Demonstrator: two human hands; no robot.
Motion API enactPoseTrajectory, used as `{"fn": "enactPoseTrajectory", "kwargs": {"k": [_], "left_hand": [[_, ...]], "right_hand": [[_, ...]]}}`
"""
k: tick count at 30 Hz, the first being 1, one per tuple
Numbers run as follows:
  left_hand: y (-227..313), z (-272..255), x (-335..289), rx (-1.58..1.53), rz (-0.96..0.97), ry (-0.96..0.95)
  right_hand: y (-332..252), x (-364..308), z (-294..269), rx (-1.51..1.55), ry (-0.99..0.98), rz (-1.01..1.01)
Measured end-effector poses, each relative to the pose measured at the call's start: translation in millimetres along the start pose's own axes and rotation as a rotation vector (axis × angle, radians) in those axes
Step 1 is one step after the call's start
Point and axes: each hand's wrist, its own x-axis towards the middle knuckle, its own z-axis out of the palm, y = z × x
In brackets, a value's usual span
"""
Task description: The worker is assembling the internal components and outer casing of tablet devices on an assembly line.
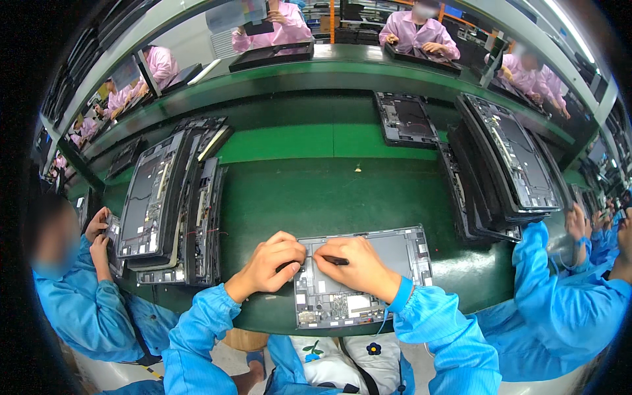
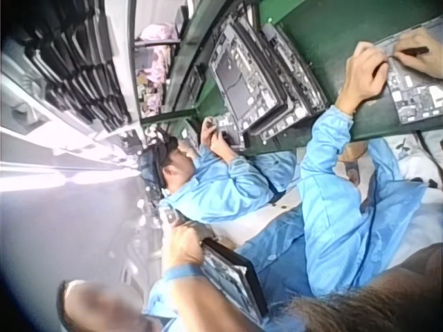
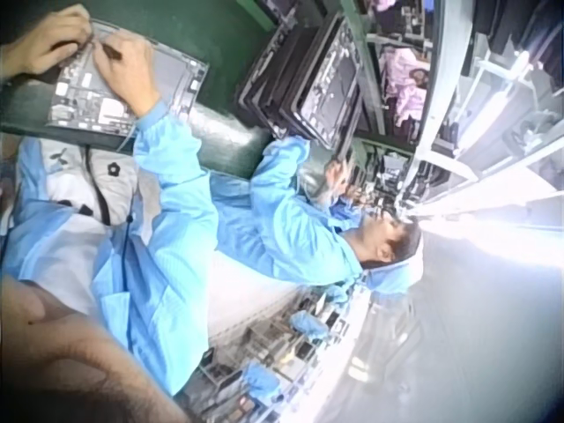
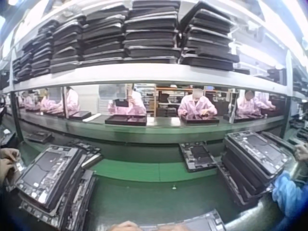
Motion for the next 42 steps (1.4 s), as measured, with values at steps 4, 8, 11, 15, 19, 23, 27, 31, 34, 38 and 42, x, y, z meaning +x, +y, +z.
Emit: {"fn": "enactPoseTrajectory", "kwargs": {"k": [4, 8, 11, 15, 19, 23, 27, 31, 34, 38, 42], "left_hand": [[3.3, -3.1, 0.1, 0.008, -0.007, -0.024], [9.5, -3.6, -2.9, 0.065, 0.005, -0.053], [17.3, 3.9, -18.2, 0.233, 0.043, -0.129], [35.2, 11.3, -32.5, 0.401, 0.056, -0.161], [32.4, 13.0, -36.1, 0.402, 0.019, -0.143], [35.4, 10.6, -32.8, 0.415, 0.041, -0.126], [33.2, 11.6, -34.7, 0.412, 0.035, -0.129], [28.9, 13.1, -36.0, 0.401, 0.048, -0.133], [28.1, 9.7, -37.9, 0.403, 0.047, -0.139], [29.3, 5.2, -29.7, 0.469, 0.119, -0.182], [36.7, 1.9, -28.5, 0.508, 0.111, -0.198]], "right_hand": [[-23.2, -14.9, -3.7, 0.013, -0.102, 0.080], [-25.5, -21.9, -0.8, -0.003, -0.079, 0.063], [-24.4, -25.5, 0.1, 0.019, -0.055, 0.077], [-31.9, -32.4, 0.9, -0.046, -0.045, 0.050], [-46.2, -36.2, -1.0, 0.082, 0.130, 0.261], [-69.2, -45.0, -3.0, 0.095, 0.193, 0.512], [-58.1, -46.7, 8.3, 0.018, 0.253, 0.398], [-45.4, -48.4, 15.2, 0.024, 0.099, 0.307], [-48.1, -46.5, 14.0, 0.082, 0.069, 0.334], [-52.7, -51.0, 12.1, 0.135, 0.091, 0.443], [-52.3, -51.2, 19.0, 0.207, 0.224, 0.410]]}}
